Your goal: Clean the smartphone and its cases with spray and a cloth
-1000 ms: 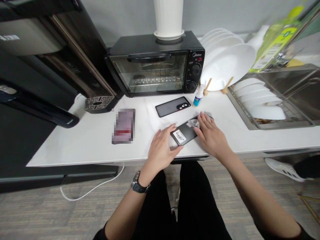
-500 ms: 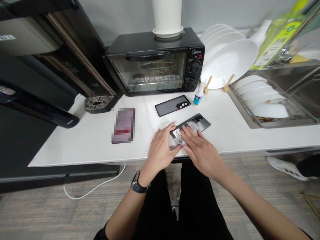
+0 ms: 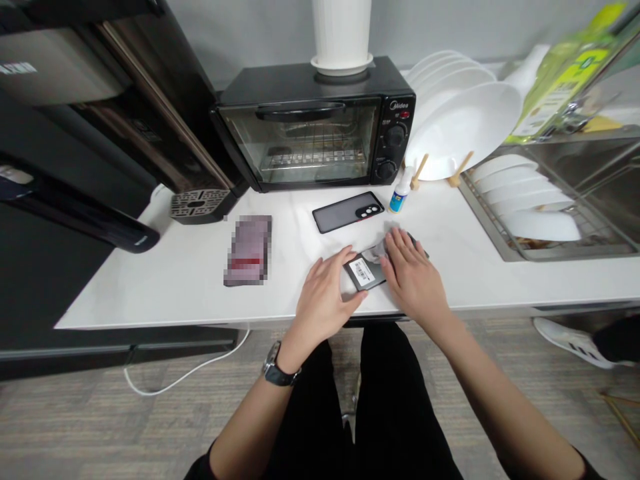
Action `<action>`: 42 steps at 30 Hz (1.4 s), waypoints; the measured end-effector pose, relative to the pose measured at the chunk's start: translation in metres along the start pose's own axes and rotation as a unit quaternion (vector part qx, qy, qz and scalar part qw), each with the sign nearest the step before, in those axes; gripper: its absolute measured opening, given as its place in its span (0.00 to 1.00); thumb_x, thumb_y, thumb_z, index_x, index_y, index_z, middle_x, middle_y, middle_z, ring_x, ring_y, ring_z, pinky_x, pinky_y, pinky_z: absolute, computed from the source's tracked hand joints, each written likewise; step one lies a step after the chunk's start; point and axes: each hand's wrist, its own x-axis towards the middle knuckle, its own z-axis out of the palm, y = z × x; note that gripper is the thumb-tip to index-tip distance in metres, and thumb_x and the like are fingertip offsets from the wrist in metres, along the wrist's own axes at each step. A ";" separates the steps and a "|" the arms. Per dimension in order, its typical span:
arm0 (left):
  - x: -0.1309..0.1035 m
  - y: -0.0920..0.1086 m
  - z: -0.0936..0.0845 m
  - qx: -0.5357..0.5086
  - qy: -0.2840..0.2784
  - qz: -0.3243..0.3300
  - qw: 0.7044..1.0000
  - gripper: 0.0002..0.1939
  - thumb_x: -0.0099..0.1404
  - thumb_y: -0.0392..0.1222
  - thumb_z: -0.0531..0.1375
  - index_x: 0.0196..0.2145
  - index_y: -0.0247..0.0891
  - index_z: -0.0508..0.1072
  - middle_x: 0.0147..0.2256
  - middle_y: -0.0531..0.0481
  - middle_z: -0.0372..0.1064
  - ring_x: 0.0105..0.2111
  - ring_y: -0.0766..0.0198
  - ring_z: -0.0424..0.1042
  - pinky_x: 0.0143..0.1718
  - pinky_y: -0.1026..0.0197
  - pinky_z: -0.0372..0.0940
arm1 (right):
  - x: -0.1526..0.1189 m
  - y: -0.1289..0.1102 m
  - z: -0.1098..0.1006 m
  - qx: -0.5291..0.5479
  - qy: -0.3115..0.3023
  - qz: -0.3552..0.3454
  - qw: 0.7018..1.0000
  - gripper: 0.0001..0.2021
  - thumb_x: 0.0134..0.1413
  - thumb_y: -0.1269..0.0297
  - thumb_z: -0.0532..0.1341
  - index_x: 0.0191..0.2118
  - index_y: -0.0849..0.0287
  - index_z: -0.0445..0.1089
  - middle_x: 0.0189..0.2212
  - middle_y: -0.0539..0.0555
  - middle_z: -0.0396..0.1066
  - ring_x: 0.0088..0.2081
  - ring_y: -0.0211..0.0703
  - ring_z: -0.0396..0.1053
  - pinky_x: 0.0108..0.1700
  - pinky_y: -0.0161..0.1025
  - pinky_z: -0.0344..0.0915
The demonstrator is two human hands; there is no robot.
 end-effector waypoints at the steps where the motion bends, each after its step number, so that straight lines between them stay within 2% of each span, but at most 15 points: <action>1: 0.000 -0.001 0.000 -0.002 0.001 0.001 1.000 0.40 0.68 0.43 0.67 0.71 0.46 0.54 0.70 0.45 0.65 0.70 0.51 0.64 0.75 0.38 0.49 | -0.004 -0.006 -0.001 -0.002 -0.019 -0.020 1.000 0.31 0.77 0.54 0.45 0.73 0.72 0.59 0.74 0.70 0.54 0.76 0.62 0.50 0.74 0.67 0.54; 5: 0.000 -0.004 0.000 0.001 -0.003 0.004 1.000 0.43 0.64 0.33 0.63 0.72 0.44 0.51 0.70 0.42 0.63 0.69 0.50 0.65 0.75 0.37 0.50 | -0.023 -0.034 -0.005 0.022 -0.087 -0.126 0.988 0.32 0.76 0.55 0.47 0.75 0.71 0.54 0.75 0.67 0.53 0.76 0.57 0.51 0.76 0.62 0.54; 8: 0.000 -0.005 0.000 0.006 -0.007 0.009 1.000 0.48 0.58 0.28 0.61 0.73 0.43 0.49 0.69 0.41 0.65 0.69 0.50 0.65 0.75 0.37 0.50 | -0.041 -0.037 -0.012 0.029 -0.098 -0.147 0.984 0.30 0.75 0.57 0.49 0.76 0.65 0.53 0.75 0.62 0.54 0.76 0.53 0.53 0.75 0.61 0.56; 12: 0.000 -0.002 -0.001 -0.002 0.000 0.010 1.000 0.40 0.66 0.38 0.65 0.71 0.46 0.53 0.69 0.45 0.65 0.69 0.50 0.65 0.75 0.37 0.49 | -0.052 0.001 -0.022 -0.030 -0.050 -0.073 0.996 0.32 0.76 0.53 0.48 0.77 0.62 0.50 0.75 0.63 0.53 0.76 0.57 0.54 0.73 0.66 0.58; 15: 0.001 0.001 -0.002 0.000 0.000 0.002 1.000 0.37 0.68 0.43 0.67 0.69 0.47 0.56 0.70 0.46 0.64 0.69 0.50 0.64 0.75 0.37 0.48 | -0.039 0.033 -0.021 -0.059 -0.015 0.001 0.998 0.36 0.76 0.45 0.47 0.76 0.67 0.52 0.74 0.68 0.55 0.74 0.63 0.57 0.72 0.68 0.59; 17: 0.002 0.001 -0.002 -0.001 -0.003 0.000 1.000 0.38 0.68 0.42 0.68 0.69 0.47 0.56 0.70 0.46 0.65 0.69 0.51 0.64 0.75 0.38 0.48 | -0.025 0.040 -0.014 -0.053 -0.006 0.022 0.998 0.40 0.75 0.41 0.46 0.75 0.71 0.53 0.74 0.72 0.55 0.74 0.67 0.57 0.71 0.69 0.58; 19: 0.002 0.000 -0.001 -0.004 -0.003 -0.001 1.000 0.38 0.68 0.43 0.68 0.69 0.47 0.56 0.70 0.46 0.65 0.69 0.51 0.65 0.75 0.38 0.49 | -0.011 0.032 -0.004 -0.040 0.003 0.025 0.999 0.43 0.73 0.38 0.47 0.75 0.74 0.54 0.73 0.75 0.54 0.75 0.68 0.54 0.72 0.70 0.57; 22: 0.001 -0.002 0.000 -0.001 -0.003 -0.002 1.000 0.38 0.69 0.41 0.65 0.70 0.46 0.55 0.69 0.44 0.65 0.69 0.52 0.66 0.75 0.38 0.50 | -0.003 -0.003 0.007 -0.014 -0.016 -0.028 0.999 0.42 0.73 0.39 0.48 0.74 0.74 0.55 0.74 0.74 0.53 0.76 0.65 0.52 0.74 0.68 0.53; 25: 0.000 -0.004 0.000 0.012 -0.009 0.008 1.000 0.41 0.66 0.35 0.63 0.72 0.44 0.51 0.71 0.42 0.62 0.70 0.51 0.65 0.75 0.37 0.49 | -0.016 -0.038 0.007 0.010 -0.060 -0.096 0.993 0.37 0.75 0.45 0.48 0.75 0.71 0.54 0.75 0.68 0.53 0.76 0.60 0.52 0.75 0.65 0.52; 27: -0.001 -0.005 0.000 0.018 -0.014 0.012 1.000 0.44 0.63 0.33 0.63 0.73 0.44 0.50 0.72 0.42 0.61 0.70 0.51 0.64 0.75 0.37 0.49 | -0.030 -0.046 0.000 0.015 -0.075 -0.111 0.991 0.35 0.76 0.47 0.48 0.76 0.68 0.52 0.75 0.64 0.52 0.76 0.57 0.52 0.75 0.64 0.54; 29: -0.001 -0.004 0.000 0.018 -0.015 0.010 1.000 0.43 0.64 0.33 0.64 0.72 0.45 0.52 0.71 0.44 0.62 0.70 0.51 0.63 0.76 0.38 0.49 | -0.042 -0.038 -0.008 0.004 -0.081 -0.111 0.991 0.34 0.76 0.47 0.49 0.76 0.64 0.52 0.76 0.60 0.52 0.76 0.55 0.53 0.74 0.65 0.56; 31: -0.001 -0.002 0.000 0.015 -0.011 0.007 1.000 0.39 0.67 0.37 0.65 0.71 0.46 0.55 0.71 0.46 0.63 0.71 0.52 0.63 0.76 0.39 0.48 | -0.047 -0.018 -0.015 -0.022 -0.068 -0.090 0.993 0.33 0.76 0.46 0.48 0.76 0.62 0.54 0.75 0.59 0.54 0.75 0.56 0.55 0.74 0.66 0.56; 36: 0.000 0.000 -0.002 0.010 -0.004 0.007 1.000 0.39 0.69 0.43 0.68 0.71 0.47 0.55 0.70 0.47 0.64 0.70 0.52 0.64 0.76 0.38 0.48 | -0.023 0.033 -0.016 -0.077 0.006 0.006 0.997 0.37 0.76 0.43 0.45 0.74 0.68 0.57 0.72 0.68 0.59 0.73 0.65 0.60 0.72 0.71 0.56; 39: 0.001 0.000 -0.001 0.004 -0.002 0.001 1.000 0.39 0.69 0.42 0.67 0.71 0.47 0.55 0.70 0.45 0.65 0.69 0.51 0.65 0.75 0.38 0.49 | -0.004 0.028 -0.005 -0.070 0.013 0.014 0.997 0.43 0.74 0.38 0.46 0.72 0.76 0.58 0.71 0.74 0.59 0.73 0.68 0.58 0.73 0.71 0.54; 42: 0.001 -0.002 -0.001 0.004 -0.003 -0.002 1.000 0.36 0.70 0.42 0.64 0.71 0.46 0.55 0.70 0.44 0.64 0.69 0.51 0.65 0.75 0.37 0.50 | 0.000 -0.004 0.004 -0.039 -0.004 -0.023 0.999 0.44 0.73 0.37 0.46 0.72 0.76 0.58 0.72 0.74 0.57 0.75 0.66 0.55 0.74 0.70 0.52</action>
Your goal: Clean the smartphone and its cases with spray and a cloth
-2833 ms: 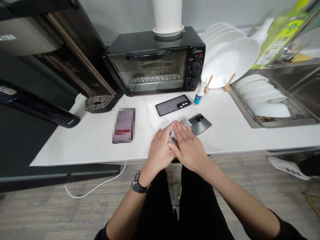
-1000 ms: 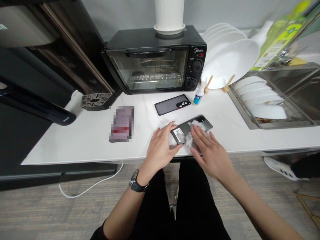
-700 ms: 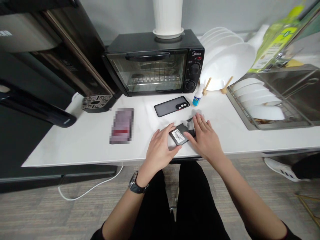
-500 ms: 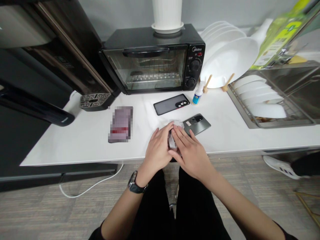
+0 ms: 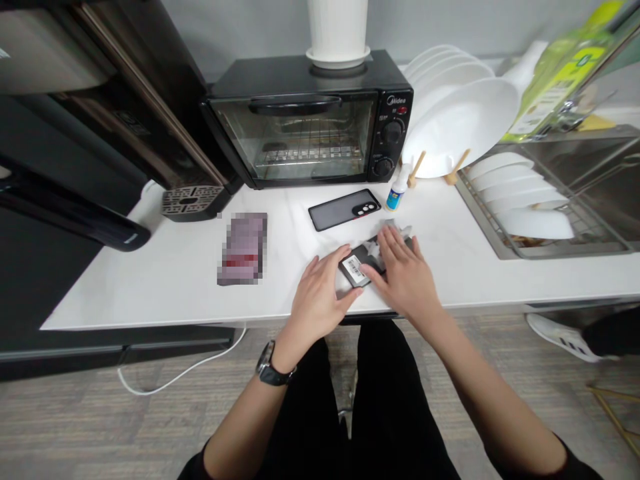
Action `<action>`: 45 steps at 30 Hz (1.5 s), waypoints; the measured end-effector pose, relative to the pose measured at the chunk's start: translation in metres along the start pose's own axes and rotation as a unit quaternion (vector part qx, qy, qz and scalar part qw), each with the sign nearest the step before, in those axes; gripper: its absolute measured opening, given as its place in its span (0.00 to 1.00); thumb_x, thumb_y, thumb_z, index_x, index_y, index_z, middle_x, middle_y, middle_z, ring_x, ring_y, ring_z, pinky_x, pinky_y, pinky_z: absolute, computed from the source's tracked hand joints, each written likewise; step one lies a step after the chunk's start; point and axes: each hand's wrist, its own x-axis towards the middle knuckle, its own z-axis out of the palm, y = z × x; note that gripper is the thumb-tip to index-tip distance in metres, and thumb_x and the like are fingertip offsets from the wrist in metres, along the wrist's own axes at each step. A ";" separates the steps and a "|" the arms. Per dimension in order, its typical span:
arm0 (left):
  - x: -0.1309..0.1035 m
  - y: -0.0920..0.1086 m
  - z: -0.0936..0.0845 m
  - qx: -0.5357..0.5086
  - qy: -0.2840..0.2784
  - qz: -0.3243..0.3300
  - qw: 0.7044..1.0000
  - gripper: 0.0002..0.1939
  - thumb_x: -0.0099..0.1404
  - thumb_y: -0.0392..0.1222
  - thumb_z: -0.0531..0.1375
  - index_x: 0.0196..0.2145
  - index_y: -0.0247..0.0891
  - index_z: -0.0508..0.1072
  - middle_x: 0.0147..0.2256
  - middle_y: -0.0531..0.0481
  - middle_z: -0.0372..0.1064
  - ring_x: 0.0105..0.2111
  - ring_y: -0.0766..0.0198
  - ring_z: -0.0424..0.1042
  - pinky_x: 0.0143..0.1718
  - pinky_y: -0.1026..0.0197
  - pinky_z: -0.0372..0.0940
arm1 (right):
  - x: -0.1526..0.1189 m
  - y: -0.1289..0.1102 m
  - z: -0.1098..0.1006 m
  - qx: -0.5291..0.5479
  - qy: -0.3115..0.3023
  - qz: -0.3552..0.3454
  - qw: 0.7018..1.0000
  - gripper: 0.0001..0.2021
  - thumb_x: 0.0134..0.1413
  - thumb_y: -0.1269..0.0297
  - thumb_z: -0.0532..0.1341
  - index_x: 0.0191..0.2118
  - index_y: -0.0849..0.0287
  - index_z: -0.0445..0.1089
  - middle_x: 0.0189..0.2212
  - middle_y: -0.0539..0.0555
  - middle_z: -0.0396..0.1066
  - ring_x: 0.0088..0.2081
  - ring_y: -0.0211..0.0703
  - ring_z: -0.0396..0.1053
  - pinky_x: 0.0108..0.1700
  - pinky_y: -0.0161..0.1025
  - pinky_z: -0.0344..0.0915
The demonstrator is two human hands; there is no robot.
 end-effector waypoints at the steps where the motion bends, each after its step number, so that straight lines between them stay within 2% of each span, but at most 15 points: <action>1: 0.000 -0.001 0.000 0.002 -0.002 0.003 1.000 0.36 0.70 0.40 0.63 0.71 0.45 0.55 0.71 0.43 0.63 0.69 0.51 0.65 0.75 0.37 0.50 | -0.003 -0.013 0.000 0.016 -0.015 -0.027 0.999 0.42 0.74 0.38 0.46 0.73 0.74 0.58 0.72 0.72 0.57 0.75 0.64 0.55 0.75 0.68 0.51; 4: 0.000 -0.004 0.000 0.012 -0.015 0.016 1.000 0.42 0.64 0.32 0.61 0.72 0.43 0.52 0.72 0.41 0.61 0.70 0.50 0.64 0.75 0.37 0.49 | -0.022 -0.041 -0.008 0.059 -0.063 -0.099 0.991 0.37 0.75 0.43 0.48 0.75 0.69 0.55 0.74 0.66 0.56 0.75 0.58 0.55 0.75 0.65 0.52; 6: 0.000 -0.004 -0.001 0.017 -0.019 0.016 1.000 0.45 0.61 0.29 0.61 0.72 0.43 0.52 0.71 0.41 0.61 0.70 0.50 0.64 0.75 0.37 0.49 | -0.036 -0.042 -0.015 0.063 -0.076 -0.113 0.989 0.36 0.75 0.44 0.49 0.75 0.66 0.54 0.74 0.63 0.56 0.75 0.55 0.56 0.75 0.64 0.55; 10: 0.001 -0.001 -0.001 0.017 -0.006 0.014 1.000 0.37 0.68 0.38 0.65 0.70 0.46 0.56 0.71 0.46 0.63 0.70 0.51 0.63 0.75 0.39 0.49 | -0.041 0.002 -0.021 0.012 -0.043 -0.057 0.997 0.37 0.75 0.42 0.47 0.74 0.66 0.56 0.74 0.63 0.56 0.75 0.58 0.56 0.73 0.67 0.57; 14: 0.002 0.001 0.000 0.012 -0.003 0.010 1.000 0.36 0.69 0.43 0.68 0.69 0.47 0.58 0.71 0.48 0.63 0.70 0.52 0.63 0.76 0.40 0.49 | -0.014 0.037 -0.013 -0.020 -0.002 0.016 1.000 0.41 0.75 0.39 0.44 0.73 0.73 0.56 0.73 0.69 0.56 0.74 0.65 0.56 0.72 0.71 0.57; 16: 0.002 0.001 0.000 0.010 -0.003 0.008 1.000 0.37 0.69 0.43 0.67 0.69 0.47 0.57 0.71 0.48 0.63 0.70 0.53 0.63 0.76 0.40 0.48 | -0.001 0.029 -0.006 -0.011 -0.001 0.017 1.000 0.43 0.74 0.38 0.44 0.72 0.76 0.58 0.73 0.71 0.57 0.74 0.67 0.56 0.73 0.70 0.56; 19: 0.001 -0.001 0.001 0.010 -0.001 0.011 1.000 0.37 0.69 0.40 0.65 0.71 0.46 0.55 0.71 0.46 0.63 0.70 0.53 0.64 0.76 0.40 0.49 | 0.002 -0.009 0.001 0.023 -0.026 -0.032 0.999 0.41 0.75 0.40 0.45 0.72 0.76 0.59 0.72 0.70 0.58 0.75 0.64 0.55 0.75 0.66 0.54; 22: 0.000 -0.003 0.001 0.016 -0.011 0.016 1.000 0.42 0.65 0.33 0.63 0.72 0.43 0.52 0.71 0.44 0.62 0.70 0.53 0.64 0.75 0.41 0.50 | -0.015 -0.042 -0.002 0.050 -0.056 -0.082 0.994 0.40 0.75 0.43 0.47 0.74 0.76 0.54 0.74 0.69 0.54 0.76 0.60 0.53 0.76 0.63 0.53; 24: 0.000 -0.003 0.001 0.017 -0.019 0.015 1.000 0.45 0.62 0.30 0.63 0.73 0.42 0.50 0.72 0.44 0.61 0.70 0.53 0.63 0.76 0.40 0.48 | -0.030 -0.045 -0.008 0.052 -0.068 -0.097 0.992 0.38 0.76 0.45 0.48 0.75 0.73 0.52 0.75 0.66 0.53 0.76 0.58 0.53 0.75 0.63 0.54; 28: 0.001 -0.002 0.001 0.014 -0.011 0.010 1.000 0.40 0.68 0.38 0.65 0.72 0.46 0.53 0.72 0.48 0.61 0.71 0.54 0.61 0.77 0.41 0.47 | -0.046 -0.011 -0.018 0.021 -0.062 -0.090 0.994 0.36 0.76 0.46 0.48 0.78 0.63 0.46 0.76 0.62 0.50 0.76 0.56 0.52 0.74 0.65 0.56; 32: 0.001 0.000 0.000 0.015 -0.008 0.012 1.000 0.36 0.70 0.43 0.66 0.70 0.47 0.56 0.72 0.48 0.61 0.71 0.53 0.62 0.76 0.40 0.47 | -0.032 0.029 -0.016 -0.024 -0.033 -0.045 0.998 0.39 0.76 0.44 0.46 0.79 0.63 0.38 0.76 0.66 0.49 0.77 0.61 0.50 0.73 0.69 0.54; 36: 0.000 0.001 0.000 0.020 -0.006 0.012 1.000 0.36 0.70 0.42 0.66 0.71 0.47 0.55 0.71 0.47 0.62 0.71 0.52 0.62 0.76 0.39 0.48 | -0.023 0.038 -0.012 -0.021 -0.017 -0.020 0.999 0.44 0.74 0.40 0.46 0.79 0.65 0.30 0.79 0.69 0.36 0.79 0.66 0.40 0.73 0.70 0.53; 38: -0.001 0.001 0.000 0.022 -0.005 0.014 1.000 0.36 0.71 0.42 0.66 0.70 0.47 0.56 0.72 0.47 0.61 0.71 0.52 0.62 0.76 0.39 0.48 | -0.028 0.036 -0.012 -0.028 -0.008 0.005 1.000 0.43 0.74 0.40 0.47 0.80 0.62 0.31 0.79 0.69 0.35 0.79 0.67 0.40 0.73 0.71 0.52; 40: -0.001 0.001 -0.001 0.024 -0.006 0.017 1.000 0.36 0.70 0.42 0.66 0.71 0.46 0.55 0.71 0.46 0.62 0.71 0.52 0.62 0.76 0.39 0.49 | -0.034 0.033 -0.012 -0.037 -0.006 0.028 0.999 0.42 0.74 0.40 0.47 0.80 0.61 0.37 0.78 0.68 0.41 0.78 0.67 0.44 0.73 0.71 0.52; 45: 0.001 0.001 -0.001 0.025 -0.004 0.010 1.000 0.37 0.72 0.43 0.64 0.72 0.46 0.53 0.71 0.45 0.63 0.70 0.52 0.63 0.76 0.39 0.49 | -0.023 0.011 -0.004 -0.019 -0.021 0.013 1.000 0.45 0.72 0.36 0.47 0.77 0.72 0.49 0.77 0.73 0.45 0.77 0.68 0.46 0.74 0.69 0.51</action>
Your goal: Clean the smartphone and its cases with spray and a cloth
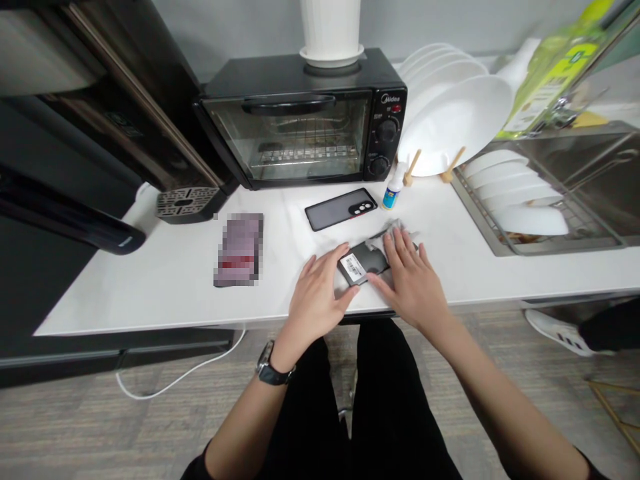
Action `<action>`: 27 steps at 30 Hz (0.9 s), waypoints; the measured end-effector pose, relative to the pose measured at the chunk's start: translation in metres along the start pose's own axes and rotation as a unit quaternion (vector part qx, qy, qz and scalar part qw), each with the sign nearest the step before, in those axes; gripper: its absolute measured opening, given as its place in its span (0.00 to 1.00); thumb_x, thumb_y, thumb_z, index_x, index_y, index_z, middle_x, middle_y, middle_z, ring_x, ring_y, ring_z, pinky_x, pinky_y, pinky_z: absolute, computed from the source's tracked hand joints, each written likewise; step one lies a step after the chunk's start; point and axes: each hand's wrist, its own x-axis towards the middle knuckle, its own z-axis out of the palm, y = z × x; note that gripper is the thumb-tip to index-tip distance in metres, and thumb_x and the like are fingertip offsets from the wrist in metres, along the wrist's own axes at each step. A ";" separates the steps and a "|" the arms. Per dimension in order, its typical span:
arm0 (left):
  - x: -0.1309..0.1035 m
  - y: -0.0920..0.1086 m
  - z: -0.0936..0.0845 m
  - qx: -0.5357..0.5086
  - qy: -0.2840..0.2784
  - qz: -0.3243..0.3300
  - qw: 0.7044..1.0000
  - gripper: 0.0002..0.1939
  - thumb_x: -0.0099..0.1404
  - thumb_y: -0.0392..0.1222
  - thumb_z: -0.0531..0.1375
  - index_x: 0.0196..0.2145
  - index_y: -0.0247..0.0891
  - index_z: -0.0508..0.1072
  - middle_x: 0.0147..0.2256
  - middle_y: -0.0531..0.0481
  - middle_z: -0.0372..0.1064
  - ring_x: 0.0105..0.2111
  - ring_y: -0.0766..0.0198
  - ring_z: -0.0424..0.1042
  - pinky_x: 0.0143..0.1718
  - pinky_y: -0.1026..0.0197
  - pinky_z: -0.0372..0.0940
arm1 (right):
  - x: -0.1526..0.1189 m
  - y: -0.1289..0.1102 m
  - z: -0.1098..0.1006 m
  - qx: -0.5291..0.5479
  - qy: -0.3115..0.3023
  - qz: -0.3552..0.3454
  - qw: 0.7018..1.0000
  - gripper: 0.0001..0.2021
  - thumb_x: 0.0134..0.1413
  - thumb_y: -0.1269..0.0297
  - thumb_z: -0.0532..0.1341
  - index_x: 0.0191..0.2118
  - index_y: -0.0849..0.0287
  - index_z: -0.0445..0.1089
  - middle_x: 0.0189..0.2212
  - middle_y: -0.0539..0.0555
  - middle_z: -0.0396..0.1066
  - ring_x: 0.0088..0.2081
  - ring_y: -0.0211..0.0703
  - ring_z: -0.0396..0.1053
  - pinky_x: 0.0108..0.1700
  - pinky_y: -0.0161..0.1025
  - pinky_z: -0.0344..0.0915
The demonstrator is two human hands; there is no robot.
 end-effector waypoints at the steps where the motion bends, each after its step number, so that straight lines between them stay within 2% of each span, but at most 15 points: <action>1: 0.000 -0.001 0.000 -0.002 0.001 -0.002 1.000 0.36 0.72 0.43 0.63 0.72 0.46 0.53 0.71 0.45 0.62 0.70 0.52 0.63 0.76 0.39 0.49 | 0.004 -0.009 0.001 0.013 -0.008 -0.020 1.000 0.45 0.72 0.36 0.47 0.76 0.72 0.50 0.76 0.72 0.46 0.77 0.67 0.47 0.75 0.69 0.51; 4: 0.001 -0.003 0.001 -0.006 -0.001 0.000 1.000 0.39 0.69 0.39 0.63 0.73 0.43 0.52 0.71 0.41 0.62 0.70 0.51 0.64 0.75 0.38 0.50 | 0.009 -0.037 -0.003 0.062 -0.048 -0.096 0.992 0.40 0.74 0.40 0.48 0.75 0.69 0.54 0.75 0.69 0.52 0.77 0.60 0.50 0.76 0.65 0.51; 7: 0.000 -0.004 0.001 -0.002 -0.006 -0.002 1.000 0.46 0.62 0.30 0.61 0.74 0.42 0.49 0.71 0.41 0.61 0.70 0.50 0.64 0.75 0.38 0.51 | -0.005 -0.047 -0.015 0.092 -0.077 -0.140 0.983 0.35 0.75 0.44 0.50 0.75 0.64 0.56 0.75 0.64 0.55 0.76 0.55 0.53 0.76 0.63 0.53; 9: 0.001 -0.004 0.001 0.000 -0.004 -0.002 1.000 0.48 0.60 0.27 0.60 0.74 0.43 0.48 0.71 0.43 0.63 0.70 0.51 0.64 0.75 0.38 0.50 | -0.018 -0.037 -0.022 0.084 -0.081 -0.148 0.982 0.34 0.75 0.44 0.51 0.75 0.60 0.57 0.74 0.61 0.56 0.76 0.53 0.54 0.75 0.63 0.55; 12: 0.002 -0.001 0.001 -0.006 0.005 0.002 1.000 0.42 0.66 0.35 0.63 0.73 0.45 0.51 0.70 0.45 0.64 0.69 0.50 0.64 0.75 0.37 0.50 | -0.025 -0.005 -0.026 0.043 -0.053 -0.110 0.992 0.35 0.74 0.42 0.51 0.75 0.61 0.56 0.74 0.62 0.56 0.75 0.57 0.55 0.73 0.65 0.59; 14: 0.002 0.000 0.001 -0.007 0.009 0.001 1.000 0.37 0.70 0.42 0.64 0.71 0.46 0.55 0.71 0.45 0.63 0.70 0.49 0.64 0.75 0.37 0.50 | -0.018 0.018 -0.022 0.018 -0.018 -0.061 0.998 0.38 0.74 0.41 0.51 0.75 0.64 0.55 0.74 0.66 0.56 0.75 0.62 0.56 0.72 0.69 0.59; 17: 0.002 0.000 0.000 -0.002 0.008 0.002 1.000 0.34 0.71 0.43 0.65 0.70 0.47 0.57 0.72 0.46 0.61 0.70 0.50 0.63 0.75 0.37 0.49 | 0.005 0.035 -0.012 0.011 0.018 -0.008 1.000 0.42 0.72 0.38 0.51 0.75 0.68 0.55 0.73 0.70 0.56 0.74 0.67 0.56 0.71 0.71 0.58; 19: 0.002 0.000 0.000 -0.004 0.004 0.001 1.000 0.35 0.71 0.43 0.65 0.70 0.46 0.56 0.71 0.46 0.62 0.70 0.51 0.63 0.75 0.38 0.49 | 0.018 0.025 -0.007 0.030 0.021 -0.015 0.999 0.43 0.70 0.36 0.53 0.73 0.69 0.59 0.73 0.71 0.57 0.74 0.67 0.56 0.72 0.69 0.58; 21: 0.002 -0.001 0.000 -0.007 0.003 -0.002 1.000 0.37 0.72 0.44 0.64 0.72 0.45 0.54 0.71 0.44 0.63 0.70 0.51 0.64 0.75 0.39 0.50 | 0.022 0.002 -0.004 0.060 0.004 -0.056 0.997 0.42 0.69 0.35 0.54 0.72 0.67 0.62 0.72 0.70 0.59 0.74 0.64 0.56 0.72 0.68 0.58; 24: 0.002 -0.002 0.000 -0.004 -0.002 -0.007 1.000 0.40 0.70 0.42 0.64 0.73 0.43 0.50 0.71 0.41 0.63 0.70 0.51 0.65 0.75 0.39 0.50 | 0.009 -0.034 -0.009 0.098 -0.038 -0.121 0.987 0.39 0.70 0.38 0.55 0.71 0.66 0.63 0.72 0.67 0.59 0.74 0.60 0.58 0.73 0.65 0.58; 27: 0.002 -0.002 0.001 0.000 -0.005 -0.013 1.000 0.43 0.68 0.37 0.65 0.74 0.43 0.49 0.70 0.42 0.63 0.70 0.52 0.65 0.75 0.39 0.50 | -0.013 -0.043 -0.017 0.103 -0.056 -0.142 0.983 0.38 0.71 0.38 0.55 0.72 0.65 0.62 0.72 0.64 0.61 0.74 0.56 0.59 0.74 0.64 0.58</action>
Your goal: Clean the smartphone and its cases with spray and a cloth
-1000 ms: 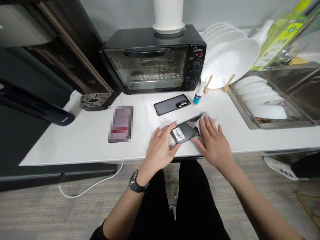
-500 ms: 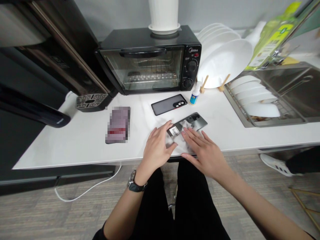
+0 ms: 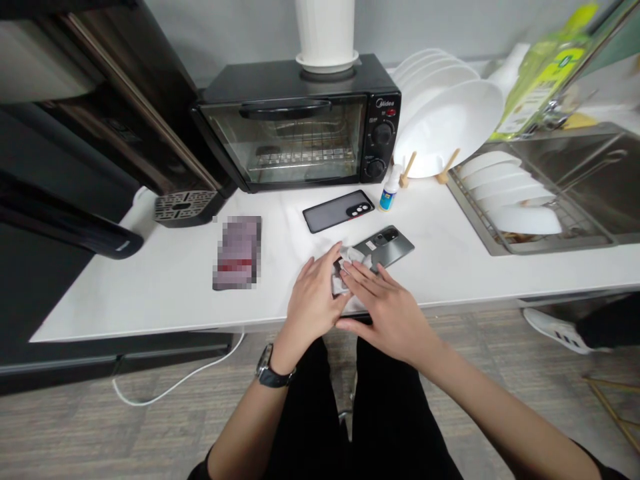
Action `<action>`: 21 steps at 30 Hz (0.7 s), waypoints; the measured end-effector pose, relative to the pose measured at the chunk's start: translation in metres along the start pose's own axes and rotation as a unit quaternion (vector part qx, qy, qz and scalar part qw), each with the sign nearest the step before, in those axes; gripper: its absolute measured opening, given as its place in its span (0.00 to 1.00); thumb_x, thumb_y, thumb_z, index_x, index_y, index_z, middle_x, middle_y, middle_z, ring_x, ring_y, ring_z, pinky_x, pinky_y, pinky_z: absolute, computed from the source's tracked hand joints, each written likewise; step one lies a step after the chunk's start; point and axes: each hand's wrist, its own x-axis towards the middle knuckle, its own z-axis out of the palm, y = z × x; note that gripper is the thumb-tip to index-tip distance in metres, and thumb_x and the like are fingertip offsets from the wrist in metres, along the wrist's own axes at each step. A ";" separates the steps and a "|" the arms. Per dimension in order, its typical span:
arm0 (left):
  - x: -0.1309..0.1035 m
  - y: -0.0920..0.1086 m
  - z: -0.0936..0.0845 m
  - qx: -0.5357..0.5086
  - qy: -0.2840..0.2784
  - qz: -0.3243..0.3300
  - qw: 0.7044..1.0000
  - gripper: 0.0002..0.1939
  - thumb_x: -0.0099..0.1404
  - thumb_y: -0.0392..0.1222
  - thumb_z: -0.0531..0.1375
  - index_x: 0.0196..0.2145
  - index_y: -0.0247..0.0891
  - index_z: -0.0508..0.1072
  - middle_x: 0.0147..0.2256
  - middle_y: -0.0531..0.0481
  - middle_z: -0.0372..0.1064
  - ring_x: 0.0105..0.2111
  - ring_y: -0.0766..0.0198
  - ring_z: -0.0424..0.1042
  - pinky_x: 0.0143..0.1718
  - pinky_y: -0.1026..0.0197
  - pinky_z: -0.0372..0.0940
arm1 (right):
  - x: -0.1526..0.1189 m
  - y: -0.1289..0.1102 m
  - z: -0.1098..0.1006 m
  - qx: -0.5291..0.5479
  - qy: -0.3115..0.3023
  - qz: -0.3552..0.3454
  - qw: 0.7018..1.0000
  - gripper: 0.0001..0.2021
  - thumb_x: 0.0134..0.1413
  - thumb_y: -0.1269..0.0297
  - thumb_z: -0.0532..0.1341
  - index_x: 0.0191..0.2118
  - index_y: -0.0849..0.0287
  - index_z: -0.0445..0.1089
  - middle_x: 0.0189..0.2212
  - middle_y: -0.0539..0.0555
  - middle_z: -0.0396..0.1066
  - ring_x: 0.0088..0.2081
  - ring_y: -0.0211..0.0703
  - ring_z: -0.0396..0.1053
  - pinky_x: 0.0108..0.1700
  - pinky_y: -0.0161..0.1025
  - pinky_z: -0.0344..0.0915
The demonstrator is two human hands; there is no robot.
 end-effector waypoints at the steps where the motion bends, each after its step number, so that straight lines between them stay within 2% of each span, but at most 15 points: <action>1: 0.000 0.000 0.000 -0.002 0.001 0.001 1.000 0.43 0.68 0.37 0.65 0.74 0.44 0.49 0.70 0.43 0.64 0.70 0.53 0.65 0.75 0.39 0.50 | -0.007 0.003 -0.003 -0.007 0.000 0.004 1.000 0.38 0.71 0.38 0.54 0.72 0.63 0.62 0.72 0.63 0.61 0.74 0.56 0.59 0.74 0.64 0.59; 4: 0.000 0.003 -0.001 -0.013 0.005 0.008 1.000 0.41 0.69 0.41 0.66 0.73 0.46 0.51 0.70 0.46 0.64 0.70 0.52 0.63 0.75 0.39 0.49 | -0.017 0.034 -0.010 -0.048 0.026 0.049 0.997 0.37 0.72 0.39 0.53 0.73 0.61 0.60 0.72 0.62 0.61 0.73 0.58 0.59 0.72 0.66 0.61; 6: 0.000 0.004 -0.001 -0.015 0.007 0.007 1.000 0.39 0.70 0.43 0.66 0.72 0.47 0.53 0.70 0.46 0.64 0.70 0.52 0.63 0.75 0.38 0.49 | -0.013 0.058 -0.012 -0.078 0.059 0.094 0.991 0.38 0.72 0.39 0.51 0.74 0.63 0.58 0.72 0.64 0.60 0.73 0.62 0.59 0.71 0.68 0.61; 8: 0.000 0.004 -0.001 -0.012 0.007 0.005 1.000 0.38 0.70 0.43 0.66 0.72 0.47 0.54 0.70 0.46 0.64 0.70 0.51 0.63 0.75 0.38 0.49 | 0.000 0.071 -0.009 -0.091 0.086 0.131 0.983 0.41 0.72 0.37 0.50 0.73 0.68 0.59 0.72 0.67 0.59 0.73 0.65 0.59 0.71 0.69 0.61; 10: 0.000 0.003 0.000 -0.011 0.006 0.005 1.000 0.38 0.71 0.43 0.65 0.72 0.47 0.54 0.70 0.46 0.64 0.70 0.51 0.64 0.75 0.37 0.49 | 0.013 0.067 -0.004 -0.082 0.092 0.135 0.983 0.42 0.71 0.35 0.50 0.71 0.71 0.62 0.71 0.69 0.60 0.73 0.66 0.59 0.71 0.68 0.61; 12: 0.000 0.001 0.001 -0.015 0.006 0.008 1.000 0.38 0.71 0.44 0.65 0.72 0.46 0.52 0.70 0.44 0.65 0.70 0.51 0.65 0.75 0.37 0.50 | 0.021 0.047 0.001 -0.058 0.073 0.099 0.991 0.42 0.70 0.34 0.51 0.70 0.70 0.64 0.71 0.69 0.61 0.73 0.64 0.59 0.72 0.67 0.60; 14: 0.000 -0.001 0.001 -0.014 0.005 0.012 1.000 0.39 0.71 0.44 0.64 0.73 0.44 0.51 0.70 0.42 0.65 0.69 0.51 0.66 0.74 0.37 0.51 | 0.020 0.022 0.005 -0.028 0.039 0.044 0.998 0.42 0.69 0.34 0.52 0.70 0.68 0.65 0.71 0.67 0.61 0.73 0.61 0.59 0.73 0.64 0.59; 16: 0.001 -0.003 0.002 -0.009 0.006 0.010 1.000 0.41 0.71 0.42 0.64 0.74 0.43 0.50 0.69 0.40 0.65 0.69 0.50 0.66 0.74 0.37 0.52 | 0.012 0.009 0.005 -0.007 0.013 0.004 1.000 0.41 0.69 0.34 0.53 0.70 0.66 0.64 0.71 0.64 0.62 0.73 0.58 0.60 0.73 0.63 0.59; 18: 0.001 -0.002 0.002 -0.009 0.005 0.006 1.000 0.41 0.70 0.44 0.65 0.74 0.44 0.50 0.69 0.41 0.66 0.69 0.50 0.66 0.74 0.37 0.52 | 0.003 0.014 0.001 -0.006 0.008 0.001 1.000 0.39 0.70 0.36 0.54 0.71 0.62 0.63 0.71 0.61 0.63 0.73 0.56 0.60 0.73 0.63 0.60; 21: 0.001 0.000 0.002 -0.013 0.007 0.006 1.000 0.41 0.71 0.46 0.66 0.73 0.45 0.51 0.70 0.45 0.65 0.70 0.51 0.64 0.75 0.38 0.50 | -0.004 0.045 -0.007 -0.045 0.051 0.064 0.996 0.34 0.73 0.41 0.52 0.72 0.61 0.63 0.71 0.61 0.63 0.73 0.59 0.60 0.71 0.67 0.62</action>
